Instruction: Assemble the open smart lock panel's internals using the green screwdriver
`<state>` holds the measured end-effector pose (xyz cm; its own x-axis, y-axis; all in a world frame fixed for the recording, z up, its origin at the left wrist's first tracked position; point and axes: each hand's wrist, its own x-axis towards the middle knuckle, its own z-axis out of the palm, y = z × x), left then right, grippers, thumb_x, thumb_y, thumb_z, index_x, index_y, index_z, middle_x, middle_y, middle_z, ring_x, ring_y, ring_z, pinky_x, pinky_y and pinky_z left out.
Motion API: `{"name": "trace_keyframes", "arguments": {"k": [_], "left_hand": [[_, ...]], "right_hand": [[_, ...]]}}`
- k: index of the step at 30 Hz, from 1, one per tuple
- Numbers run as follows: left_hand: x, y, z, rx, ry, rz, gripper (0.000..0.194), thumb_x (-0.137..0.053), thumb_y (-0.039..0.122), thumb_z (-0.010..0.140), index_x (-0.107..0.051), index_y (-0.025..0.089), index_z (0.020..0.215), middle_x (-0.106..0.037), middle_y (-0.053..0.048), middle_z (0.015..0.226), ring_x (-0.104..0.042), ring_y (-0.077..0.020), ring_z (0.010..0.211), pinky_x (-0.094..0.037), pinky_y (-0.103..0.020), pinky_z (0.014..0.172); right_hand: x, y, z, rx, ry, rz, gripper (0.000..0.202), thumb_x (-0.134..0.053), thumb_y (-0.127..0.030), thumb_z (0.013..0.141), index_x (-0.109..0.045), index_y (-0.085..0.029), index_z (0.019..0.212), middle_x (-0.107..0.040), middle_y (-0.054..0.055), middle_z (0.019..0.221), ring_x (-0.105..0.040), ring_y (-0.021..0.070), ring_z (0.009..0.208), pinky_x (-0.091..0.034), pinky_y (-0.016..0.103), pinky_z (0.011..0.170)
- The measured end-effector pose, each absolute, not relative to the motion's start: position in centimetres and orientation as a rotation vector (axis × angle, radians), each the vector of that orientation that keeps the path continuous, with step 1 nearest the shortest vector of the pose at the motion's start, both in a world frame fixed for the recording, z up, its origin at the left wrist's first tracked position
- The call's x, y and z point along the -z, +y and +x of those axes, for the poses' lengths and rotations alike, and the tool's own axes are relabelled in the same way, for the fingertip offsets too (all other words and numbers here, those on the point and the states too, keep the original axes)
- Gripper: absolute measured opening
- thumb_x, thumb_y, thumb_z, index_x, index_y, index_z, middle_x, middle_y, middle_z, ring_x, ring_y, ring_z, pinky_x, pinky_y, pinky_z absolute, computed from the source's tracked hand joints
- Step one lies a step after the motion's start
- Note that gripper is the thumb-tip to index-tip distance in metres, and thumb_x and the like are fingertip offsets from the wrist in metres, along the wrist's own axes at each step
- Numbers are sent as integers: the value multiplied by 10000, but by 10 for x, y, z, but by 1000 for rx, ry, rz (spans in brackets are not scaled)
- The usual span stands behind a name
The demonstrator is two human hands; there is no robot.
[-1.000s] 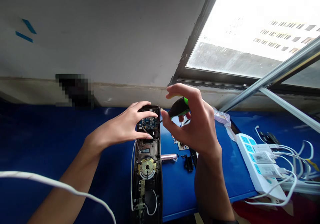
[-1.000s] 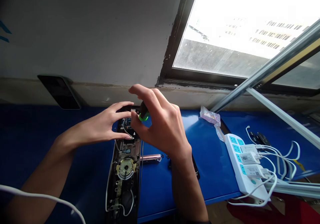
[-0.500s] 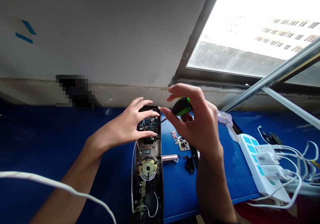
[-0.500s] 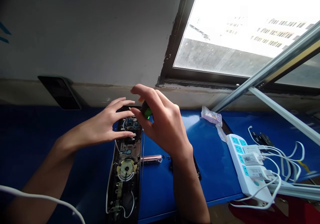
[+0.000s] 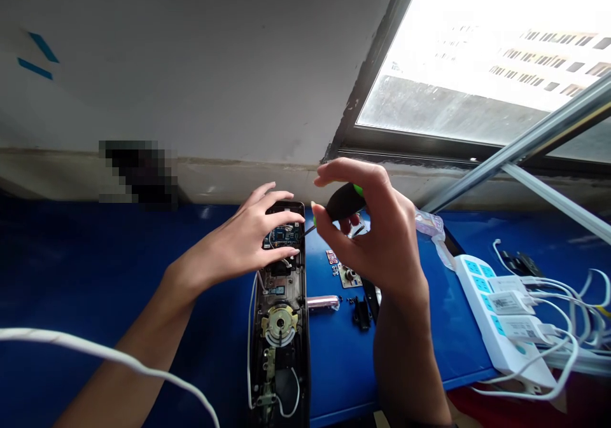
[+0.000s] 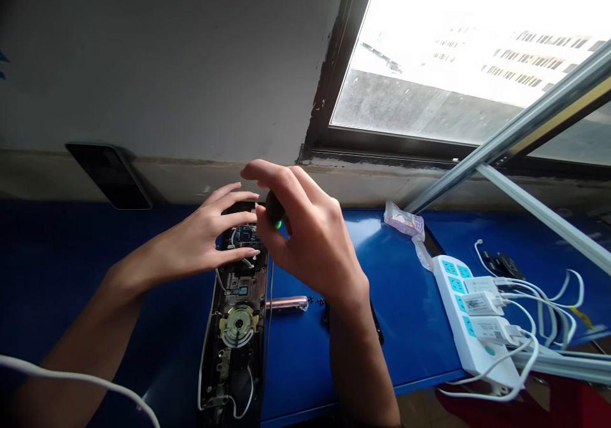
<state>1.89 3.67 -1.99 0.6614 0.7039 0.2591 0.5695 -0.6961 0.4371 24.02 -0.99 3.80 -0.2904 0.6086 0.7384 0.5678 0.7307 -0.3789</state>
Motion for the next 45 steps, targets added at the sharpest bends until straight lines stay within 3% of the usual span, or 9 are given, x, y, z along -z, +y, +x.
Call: {"name": "trace_keyframes", "arguments": {"k": [4, 10, 18, 24, 28, 34, 39, 43, 45], "left_hand": [[20, 37, 19, -614, 1006, 2558, 502, -701, 582, 904, -673, 319, 1331, -449, -66, 1590, -192, -397, 1581, -330, -654, 1249], [18, 36, 19, -601, 1020, 2578, 493, -693, 531, 927, -650, 325, 1373, -431, -61, 1609, -181, -381, 1588, -359, -630, 1242], [20, 36, 20, -610, 1003, 2547, 474, -699, 548, 914, -681, 311, 1324, -457, -73, 1583, -189, -409, 1578, -319, -667, 1249], [21, 35, 21, -595, 1005, 2532, 489, -704, 533, 913, -670, 322, 1354, -437, -72, 1604, -190, -423, 1577, -358, -666, 1227], [20, 34, 20, -591, 1023, 2548, 494, -705, 543, 912, -671, 311, 1347, -441, -72, 1601, -184, -409, 1582, -364, -646, 1233], [19, 33, 21, -576, 1034, 2576, 490, -693, 523, 928, -652, 315, 1370, -432, -76, 1605, -177, -398, 1586, -367, -640, 1232], [19, 33, 22, -591, 1027, 2578, 475, -706, 532, 915, -679, 306, 1332, -449, -77, 1594, -190, -409, 1580, -365, -643, 1232], [19, 33, 21, -565, 1045, 2589, 478, -686, 541, 928, -677, 300, 1341, -444, -82, 1605, -198, -402, 1583, -377, -641, 1225], [20, 33, 20, -548, 1049, 2596, 475, -679, 550, 933, -680, 301, 1338, -439, -78, 1613, -201, -391, 1586, -381, -633, 1227]], "right_hand": [[-39, -12, 237, -66, -1976, -891, 517, -618, -58, 854, -535, -267, 1319, -682, 28, 1243, -665, 120, 776, -643, 341, 757], [-37, -9, 240, -36, -1963, -931, 341, -674, -135, 919, -592, -271, 1220, -714, 11, 1030, -689, 146, 799, -652, 336, 723], [-37, -12, 238, -110, -1971, -892, 526, -600, -46, 841, -510, -285, 1300, -680, 29, 1241, -681, 132, 781, -653, 361, 754], [-36, -11, 241, -28, -1919, -950, 320, -708, -113, 869, -594, -271, 1123, -717, 4, 993, -676, 144, 755, -647, 344, 716], [-37, -13, 241, -108, -1959, -915, 469, -640, -26, 836, -547, -276, 1222, -709, 30, 1179, -654, 127, 732, -645, 361, 739], [-37, -13, 241, -50, -1965, -934, 337, -679, -113, 884, -580, -282, 1158, -725, 6, 1022, -692, 150, 788, -652, 342, 723], [-37, -15, 240, -103, -1960, -915, 478, -625, -38, 837, -544, -277, 1243, -704, 25, 1167, -656, 129, 745, -637, 358, 729], [-36, -13, 239, -31, -1922, -965, 328, -692, -173, 893, -568, -278, 1177, -703, 11, 1034, -659, 152, 745, -634, 369, 691], [-35, -12, 241, -24, -1913, -957, 296, -686, -160, 904, -577, -274, 1154, -709, 6, 1028, -659, 143, 740, -640, 363, 723]]}}
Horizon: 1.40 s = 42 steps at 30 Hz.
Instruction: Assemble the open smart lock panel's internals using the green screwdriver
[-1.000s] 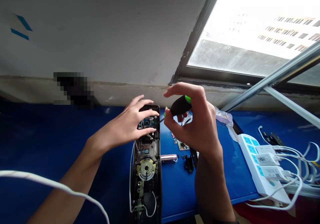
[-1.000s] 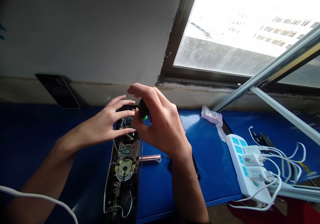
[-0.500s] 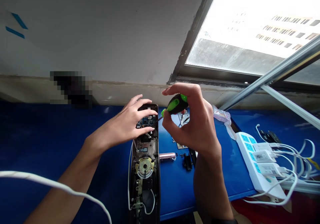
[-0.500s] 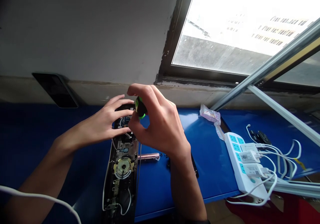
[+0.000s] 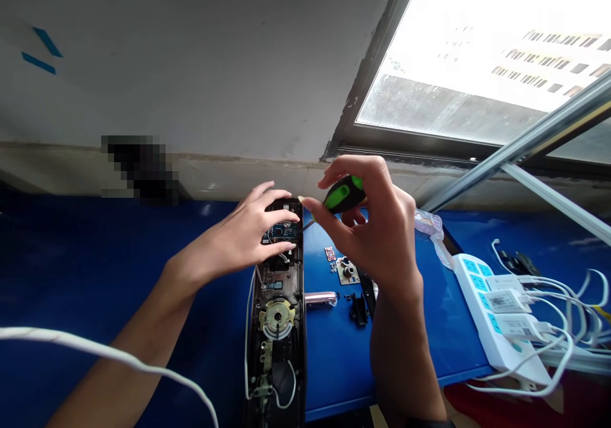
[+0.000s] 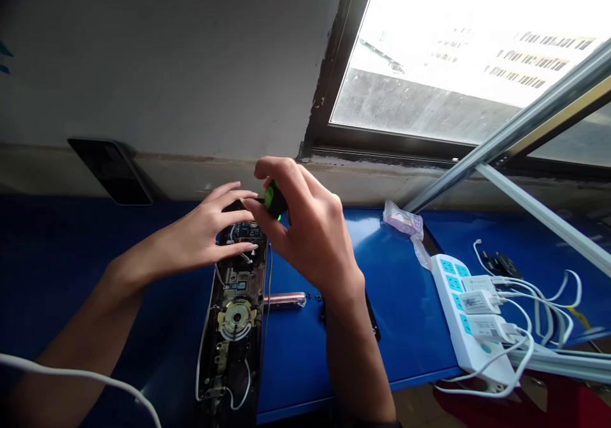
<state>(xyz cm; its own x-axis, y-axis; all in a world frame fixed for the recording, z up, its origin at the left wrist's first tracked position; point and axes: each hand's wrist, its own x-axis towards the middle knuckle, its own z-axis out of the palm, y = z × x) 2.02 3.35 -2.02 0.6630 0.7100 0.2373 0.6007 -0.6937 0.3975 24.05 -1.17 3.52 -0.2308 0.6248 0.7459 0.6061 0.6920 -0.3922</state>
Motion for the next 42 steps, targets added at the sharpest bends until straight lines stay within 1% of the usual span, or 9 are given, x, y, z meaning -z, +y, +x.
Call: {"name": "trace_keyframes", "arguments": {"k": [5, 10, 18, 20, 24, 30, 33, 38, 42], "left_hand": [[22, 34, 19, -531, 1050, 2587, 444, -663, 585, 935, -713, 293, 1266, -423, -75, 1626, -228, -380, 1582, -369, -627, 1238], [22, 34, 19, -559, 1044, 2604, 415, -670, 537, 944, -714, 288, 1273, -437, -82, 1611, -249, -387, 1571, -385, -624, 1228], [18, 32, 31, -737, 961, 2646, 232, -755, 381, 913, -783, 259, 1108, -591, -97, 1383, -305, -367, 1526, -413, -578, 1213], [17, 30, 36, -782, 891, 2659, 133, -716, 317, 950, -793, 232, 1018, -651, -95, 1271, -362, -342, 1483, -449, -529, 1181], [14, 25, 43, -757, 806, 2666, 164, -646, 291, 1004, -768, 208, 931, -715, -79, 1059, -453, -298, 1385, -512, -441, 1085], [6, 17, 45, -560, 817, 2656, 213, -607, 328, 1028, -778, 214, 968, -710, -64, 996, -598, -250, 1127, -549, -354, 884], [1, 11, 52, -443, 815, 2630, 233, -581, 317, 1042, -784, 219, 985, -705, -44, 944, -638, -190, 872, -511, -314, 735], [-7, 8, 84, -264, 771, 2648, 259, -577, 210, 1018, -711, 177, 799, -679, -24, 811, -609, -150, 728, -402, -295, 652], [-8, 17, 117, 52, 849, 2683, 226, -597, 81, 851, -601, 171, 644, -579, -12, 652, -461, -136, 560, -257, -316, 532]], "right_hand": [[-38, -14, 242, -55, -1952, -962, 480, -645, -47, 813, -559, -264, 1234, -710, 34, 1141, -628, 131, 692, -606, 365, 673], [-38, -13, 242, -84, -1937, -977, 374, -638, -105, 889, -562, -285, 1208, -701, 10, 1062, -562, 112, 622, -610, 351, 641], [-43, -17, 247, -77, -1704, -846, 361, -707, -137, 815, -584, -325, 1097, -701, 18, 1006, -652, 179, 689, -557, 371, 541], [-46, -20, 248, -79, -1629, -824, 365, -716, -154, 795, -583, -329, 1086, -698, 17, 997, -671, 191, 703, -523, 366, 508], [-50, -24, 252, -61, -1589, -831, 350, -701, -154, 796, -588, -335, 1074, -685, 4, 985, -652, 180, 681, -485, 363, 494], [-53, -26, 274, -32, -1591, -854, 361, -696, -144, 791, -602, -322, 1091, -678, -1, 945, -707, 225, 800, -490, 370, 518], [-55, -26, 292, -72, -1704, -914, 399, -708, -128, 771, -604, -303, 1115, -689, 2, 930, -684, 198, 753, -516, 348, 537], [-59, -29, 314, -283, -2065, -1290, 398, -650, -103, 792, -609, -264, 1153, -655, -36, 801, -554, 113, 619, -467, 282, 567], [-59, -27, 325, -385, -2172, -1494, 380, -646, -152, 804, -606, -279, 1160, -576, -62, 718, -485, 104, 606, -399, 270, 570]]}}
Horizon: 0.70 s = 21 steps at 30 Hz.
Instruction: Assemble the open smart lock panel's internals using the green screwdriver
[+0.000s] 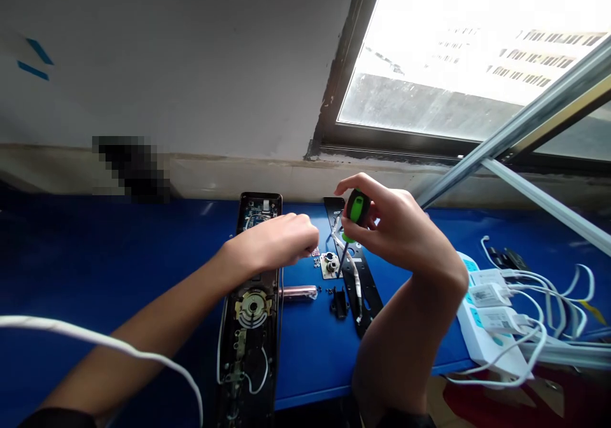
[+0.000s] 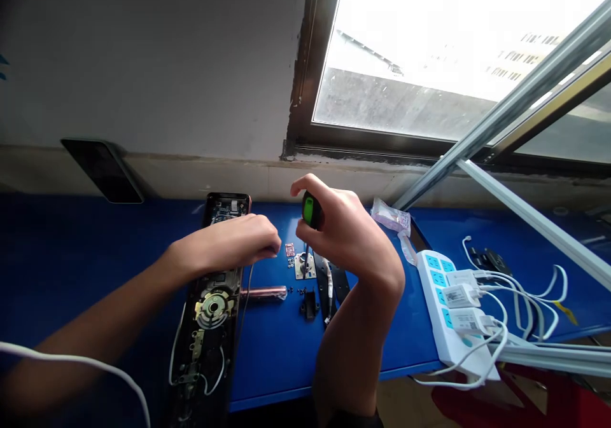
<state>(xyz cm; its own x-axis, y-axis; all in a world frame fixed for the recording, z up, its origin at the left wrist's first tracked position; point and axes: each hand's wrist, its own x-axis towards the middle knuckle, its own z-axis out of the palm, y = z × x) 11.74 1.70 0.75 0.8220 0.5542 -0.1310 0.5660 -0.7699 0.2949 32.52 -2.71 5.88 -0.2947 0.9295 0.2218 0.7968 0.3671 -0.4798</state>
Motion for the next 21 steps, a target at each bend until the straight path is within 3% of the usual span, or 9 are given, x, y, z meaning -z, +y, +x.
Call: {"name": "trace_keyframes", "arguments": {"k": [5, 21], "left_hand": [[6, 29, 152, 289, 820, 2788, 182, -591, -5, 684, -574, 162, 615, -613, -43, 712, -477, -145, 561, -258, -300, 510], [34, 37, 173, 441, 853, 2756, 174, -573, 22, 720, -680, 160, 717, -716, -101, 803, -667, -244, 694, -384, -320, 565]], "right_hand": [[-55, -25, 337, -425, -2151, -1579, 367, -651, -184, 805, -602, -298, 1150, -541, -69, 698, -454, 101, 599, -384, 265, 586], [-56, -31, 350, -514, -2095, -1538, 373, -667, -199, 828, -601, -290, 1184, -613, -37, 770, -524, 113, 626, -400, 266, 582]]}}
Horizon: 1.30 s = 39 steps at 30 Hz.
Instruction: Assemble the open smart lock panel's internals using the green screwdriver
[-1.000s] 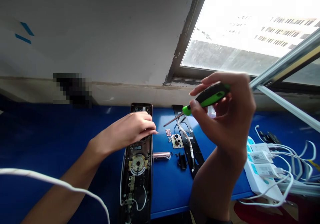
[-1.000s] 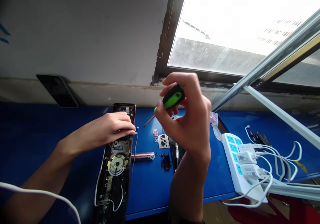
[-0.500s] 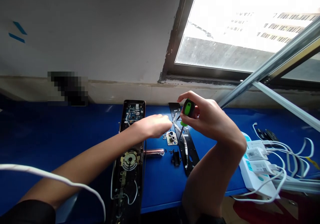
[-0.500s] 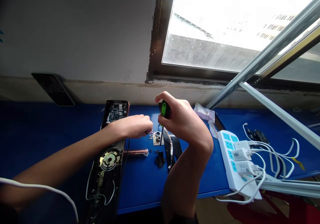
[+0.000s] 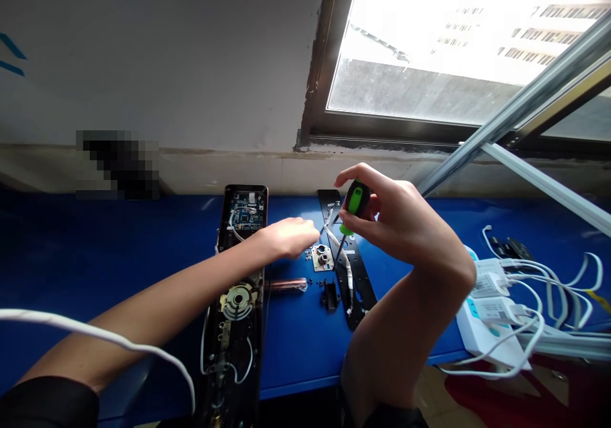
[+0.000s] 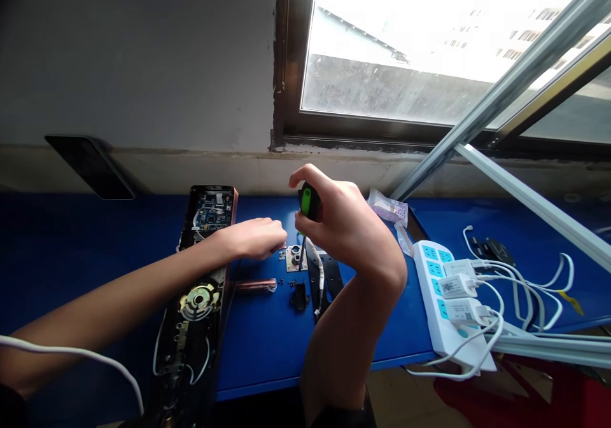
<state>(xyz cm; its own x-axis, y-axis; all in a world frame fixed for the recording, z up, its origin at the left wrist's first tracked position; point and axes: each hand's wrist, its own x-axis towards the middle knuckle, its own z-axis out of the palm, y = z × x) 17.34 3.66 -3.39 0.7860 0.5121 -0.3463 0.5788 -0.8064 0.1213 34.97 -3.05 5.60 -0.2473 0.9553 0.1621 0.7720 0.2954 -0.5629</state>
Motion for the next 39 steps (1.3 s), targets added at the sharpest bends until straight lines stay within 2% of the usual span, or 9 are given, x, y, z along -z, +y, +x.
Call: {"name": "trace_keyframes", "arguments": {"k": [11, 18, 27, 34, 39], "left_hand": [[41, 39, 175, 413, 884, 2711, 154, -563, 38, 723, -616, 179, 694, -675, -70, 770, -633, -223, 663, -349, -306, 539], [48, 36, 180, 417, 936, 2689, 144, -556, 48, 767, -609, 173, 721, -671, -78, 843, -643, -219, 713, -412, -289, 593], [53, 35, 178, 357, 939, 2669, 162, -540, 46, 762, -609, 191, 742, -664, -62, 801, -627, -225, 703, -382, -291, 579], [48, 36, 175, 305, 956, 2665, 187, -546, 54, 777, -670, 192, 786, -677, -64, 789, -620, -219, 676, -360, -301, 568], [20, 32, 148, 114, 999, 2665, 182, -575, 168, 894, -746, 222, 925, -733, -64, 907, -671, -225, 788, -406, -308, 630]], "right_hand": [[-57, -33, 350, -481, -2124, -1517, 377, -657, -185, 829, -594, -278, 1189, -623, -33, 789, -529, 119, 660, -407, 282, 637], [-58, -32, 350, -452, -2132, -1511, 358, -671, -192, 829, -612, -263, 1175, -598, -38, 760, -503, 116, 655, -413, 281, 665], [-58, -33, 351, -462, -2132, -1495, 353, -658, -194, 834, -615, -264, 1177, -613, -22, 774, -531, 134, 665, -423, 284, 652], [-58, -32, 348, -463, -2145, -1490, 340, -654, -190, 838, -611, -258, 1169, -598, -35, 758, -507, 119, 645, -409, 280, 640], [-58, -31, 340, -437, -2171, -1386, 330, -632, -165, 850, -604, -256, 1167, -584, -52, 745, -496, 107, 634, -422, 272, 634]]}}
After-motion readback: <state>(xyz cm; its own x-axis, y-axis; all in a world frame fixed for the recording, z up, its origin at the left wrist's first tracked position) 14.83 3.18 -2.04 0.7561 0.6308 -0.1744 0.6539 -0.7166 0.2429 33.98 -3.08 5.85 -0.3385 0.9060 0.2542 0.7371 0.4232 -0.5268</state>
